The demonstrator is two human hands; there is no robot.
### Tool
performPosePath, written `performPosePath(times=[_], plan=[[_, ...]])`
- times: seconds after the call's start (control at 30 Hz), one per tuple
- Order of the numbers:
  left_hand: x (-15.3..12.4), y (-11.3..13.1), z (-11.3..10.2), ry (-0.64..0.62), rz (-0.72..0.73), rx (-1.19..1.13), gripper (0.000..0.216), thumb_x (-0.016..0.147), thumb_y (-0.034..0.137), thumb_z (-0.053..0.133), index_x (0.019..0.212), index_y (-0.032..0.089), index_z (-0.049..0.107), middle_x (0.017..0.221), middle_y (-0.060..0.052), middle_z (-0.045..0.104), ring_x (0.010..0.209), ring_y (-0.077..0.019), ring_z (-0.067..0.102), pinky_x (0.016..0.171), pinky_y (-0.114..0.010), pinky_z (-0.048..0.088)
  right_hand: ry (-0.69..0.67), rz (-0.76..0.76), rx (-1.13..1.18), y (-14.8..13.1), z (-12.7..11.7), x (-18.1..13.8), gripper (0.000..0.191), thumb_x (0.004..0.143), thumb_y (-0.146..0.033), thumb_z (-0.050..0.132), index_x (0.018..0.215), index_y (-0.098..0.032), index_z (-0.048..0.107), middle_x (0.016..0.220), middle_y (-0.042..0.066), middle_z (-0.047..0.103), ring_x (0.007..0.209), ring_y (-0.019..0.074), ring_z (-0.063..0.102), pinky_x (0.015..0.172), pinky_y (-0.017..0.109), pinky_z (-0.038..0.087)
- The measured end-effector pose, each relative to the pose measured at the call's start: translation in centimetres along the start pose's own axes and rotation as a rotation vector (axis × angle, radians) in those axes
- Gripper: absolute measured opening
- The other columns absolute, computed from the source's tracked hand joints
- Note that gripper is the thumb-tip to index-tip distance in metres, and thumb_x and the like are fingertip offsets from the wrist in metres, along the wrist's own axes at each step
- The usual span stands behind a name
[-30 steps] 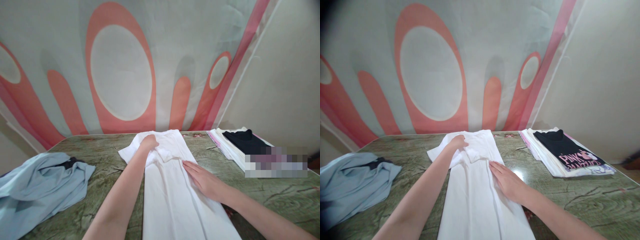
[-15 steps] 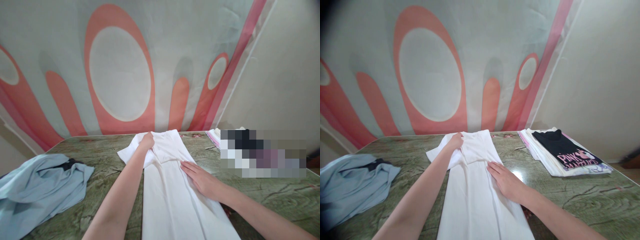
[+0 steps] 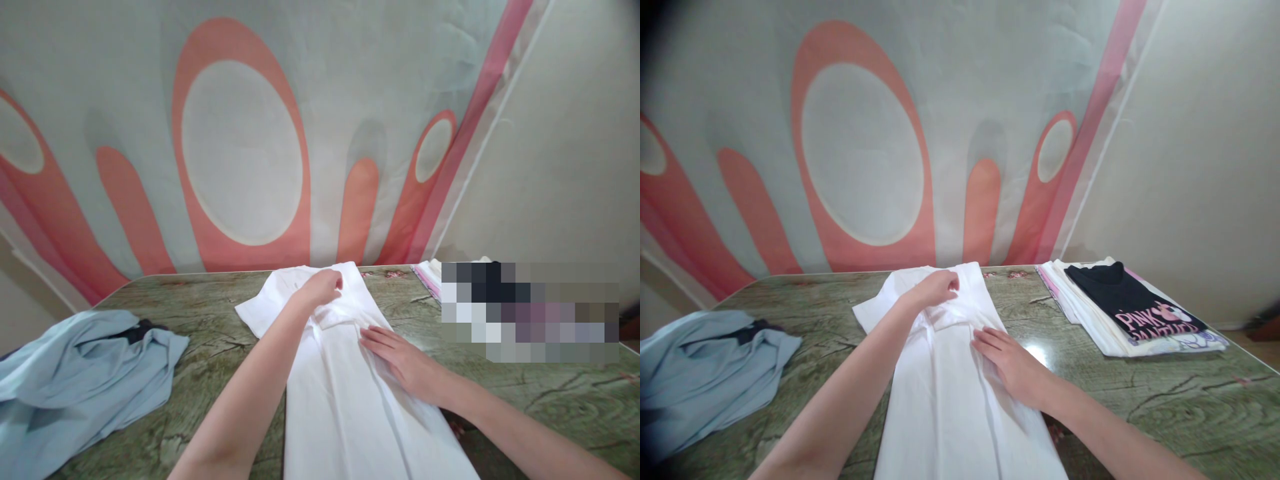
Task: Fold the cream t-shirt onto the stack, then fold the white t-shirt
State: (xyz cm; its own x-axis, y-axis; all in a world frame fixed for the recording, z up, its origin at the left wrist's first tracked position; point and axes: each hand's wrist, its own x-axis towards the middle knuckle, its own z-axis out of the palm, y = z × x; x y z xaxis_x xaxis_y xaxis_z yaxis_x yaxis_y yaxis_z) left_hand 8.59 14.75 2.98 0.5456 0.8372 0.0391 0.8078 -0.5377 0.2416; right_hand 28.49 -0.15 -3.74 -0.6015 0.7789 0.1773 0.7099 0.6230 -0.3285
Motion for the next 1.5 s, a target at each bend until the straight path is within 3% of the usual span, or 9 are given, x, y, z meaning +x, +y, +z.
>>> performPosePath(times=[0.1,0.17,0.27,0.4,0.63,0.9,1.1,1.23,1.5], plan=[[-0.1,2.1,0.6,-0.221,0.356,-0.021,0.02,0.065,0.017,0.068,0.085,0.019,0.063,0.086,0.0,0.063,0.08,-0.0149,0.059,0.068,-0.02,0.044,0.016,-0.007,0.009,0.1,0.1,0.0,0.053,0.084,-0.006,0.035,0.134,-0.02,0.042,0.141,0.006,0.039,0.131,0.0194,0.03,0.109,0.042,0.027],[-0.3,3.0,1.3,-0.28,0.479,0.052,0.025,0.064,0.014,0.065,0.089,0.019,0.063,0.088,-0.002,0.063,0.078,-0.0157,0.059,0.066,-0.021,0.044,0.028,-0.013,0.008,0.2,0.3,0.0,0.053,0.083,-0.006,0.036,0.134,-0.02,0.042,0.14,0.006,0.04,0.131,0.0196,0.031,0.109,0.043,0.027],[-0.5,3.7,2.3,-0.255,0.485,0.181,0.026,0.066,0.015,0.064,0.091,0.02,0.062,0.092,-0.002,0.062,0.079,-0.017,0.06,0.064,-0.023,0.044,0.043,-0.024,0.002,0.3,0.4,0.1,0.053,0.082,-0.006,0.036,0.133,-0.019,0.043,0.14,0.006,0.041,0.13,0.0201,0.032,0.108,0.044,0.027],[-0.8,4.0,3.1,-0.142,0.484,0.315,0.011,0.075,0.018,0.057,0.084,0.021,0.063,0.088,-0.003,0.063,0.077,-0.0188,0.061,0.063,-0.025,0.044,0.038,-0.021,-0.001,0.3,0.4,0.1,0.053,0.082,-0.005,0.036,0.132,-0.018,0.044,0.139,0.007,0.041,0.13,0.0203,0.032,0.108,0.044,0.027],[-2.0,3.0,2.7,-0.037,0.58,0.461,0.011,0.077,0.008,0.053,0.071,0.014,0.061,0.076,-0.006,0.063,0.067,-0.0189,0.062,0.055,-0.026,0.041,-0.028,-0.018,-0.023,0.4,0.1,0.1,0.057,0.079,-0.004,0.038,0.134,-0.019,0.041,0.142,0.005,0.038,0.133,0.0212,0.027,0.109,0.043,0.026],[-3.3,1.9,3.0,0.016,0.552,0.442,0.013,0.081,0.011,0.053,0.077,0.016,0.064,0.08,-0.006,0.062,0.076,-0.0198,0.06,0.056,-0.027,0.04,-0.062,-0.067,-0.066,-0.5,-1.5,0.1,0.053,0.074,-0.001,0.039,0.124,-0.014,0.052,0.133,0.008,0.049,0.125,0.0217,0.038,0.107,0.041,0.029],[-3.7,2.5,3.5,0.035,0.523,0.47,0.011,0.079,0.009,0.054,0.078,0.013,0.064,0.082,-0.008,0.061,0.08,-0.0218,0.057,0.055,-0.027,0.04,-0.112,-0.049,-0.11,-2.2,-2.3,-1.0,0.057,0.069,-0.001,0.045,0.124,-0.015,0.052,0.134,0.01,0.047,0.126,0.0233,0.038,0.106,0.041,0.03],[-4.2,3.2,3.8,0.056,0.524,0.472,0.013,0.077,0.006,0.052,0.076,0.011,0.064,0.08,-0.009,0.06,0.08,-0.0226,0.056,0.061,-0.031,0.042,-0.168,-0.04,-0.125,-3.6,-2.7,-1.8,0.053,0.073,-0.002,0.043,0.124,-0.013,0.052,0.132,0.013,0.048,0.124,0.0243,0.04,0.104,0.041,0.034],[-4.2,2.9,4.6,0.043,0.415,0.34,0.018,0.083,0.012,0.046,0.089,0.014,0.063,0.093,-0.008,0.06,0.08,-0.0198,0.058,0.072,-0.031,0.044,-0.309,-0.085,0.217,-5.3,-6.7,-2.3,0.041,0.083,-0.007,0.038,0.111,-0.022,0.064,0.118,0.005,0.061,0.112,0.0178,0.054,0.097,0.031,0.041]])
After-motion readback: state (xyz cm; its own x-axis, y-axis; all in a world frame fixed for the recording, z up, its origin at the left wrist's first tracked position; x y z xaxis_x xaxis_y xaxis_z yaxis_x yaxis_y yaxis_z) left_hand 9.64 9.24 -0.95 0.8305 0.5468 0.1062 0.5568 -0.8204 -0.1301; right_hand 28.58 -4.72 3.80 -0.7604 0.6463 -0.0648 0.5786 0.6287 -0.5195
